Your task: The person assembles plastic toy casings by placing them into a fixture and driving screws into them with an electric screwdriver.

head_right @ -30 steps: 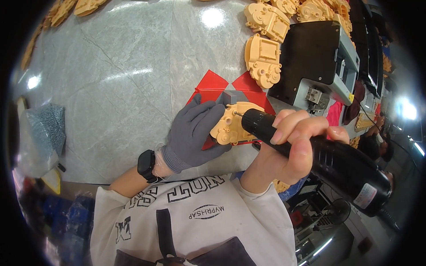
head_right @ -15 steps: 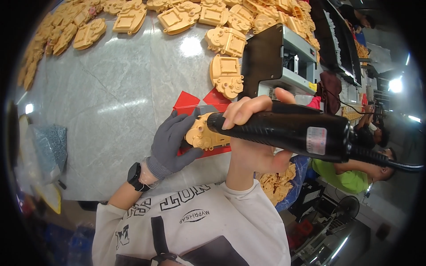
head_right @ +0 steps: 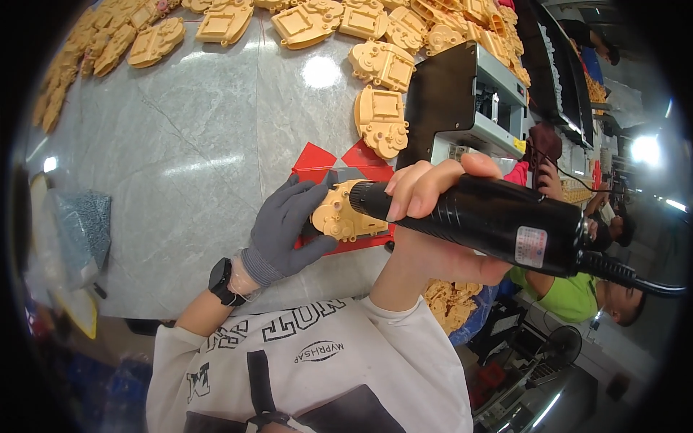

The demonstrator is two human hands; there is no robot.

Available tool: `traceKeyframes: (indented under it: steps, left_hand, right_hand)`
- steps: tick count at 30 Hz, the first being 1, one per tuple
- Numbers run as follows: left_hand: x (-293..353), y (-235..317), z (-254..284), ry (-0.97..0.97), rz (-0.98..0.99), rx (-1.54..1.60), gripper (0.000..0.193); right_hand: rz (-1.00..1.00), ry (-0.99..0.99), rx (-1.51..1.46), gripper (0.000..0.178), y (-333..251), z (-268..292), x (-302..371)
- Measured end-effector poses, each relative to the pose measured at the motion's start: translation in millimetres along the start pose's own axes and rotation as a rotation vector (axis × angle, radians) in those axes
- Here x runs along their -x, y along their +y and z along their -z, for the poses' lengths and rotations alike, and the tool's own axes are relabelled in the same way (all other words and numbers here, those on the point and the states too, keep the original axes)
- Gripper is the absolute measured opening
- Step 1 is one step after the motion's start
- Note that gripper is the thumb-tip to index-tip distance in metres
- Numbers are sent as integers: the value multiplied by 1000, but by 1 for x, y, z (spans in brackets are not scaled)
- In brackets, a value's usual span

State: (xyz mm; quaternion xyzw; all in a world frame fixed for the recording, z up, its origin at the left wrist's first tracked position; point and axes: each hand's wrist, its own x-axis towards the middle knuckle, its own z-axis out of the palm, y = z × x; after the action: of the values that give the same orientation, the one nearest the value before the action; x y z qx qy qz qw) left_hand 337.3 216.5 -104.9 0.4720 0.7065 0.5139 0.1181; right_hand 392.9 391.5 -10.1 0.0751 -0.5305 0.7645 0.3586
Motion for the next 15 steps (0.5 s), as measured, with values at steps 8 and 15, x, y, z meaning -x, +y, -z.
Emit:
traceKeyframes:
  steps: [8,15]
  left_hand:
    - [-1,0,0,31,-3,-4,61]
    - [0,-1,-3,48,-16,1,61]
  right_hand:
    - [43,52,51,84,1,-5,1]
    - [-2,-33,75,81,1,-14,-3]
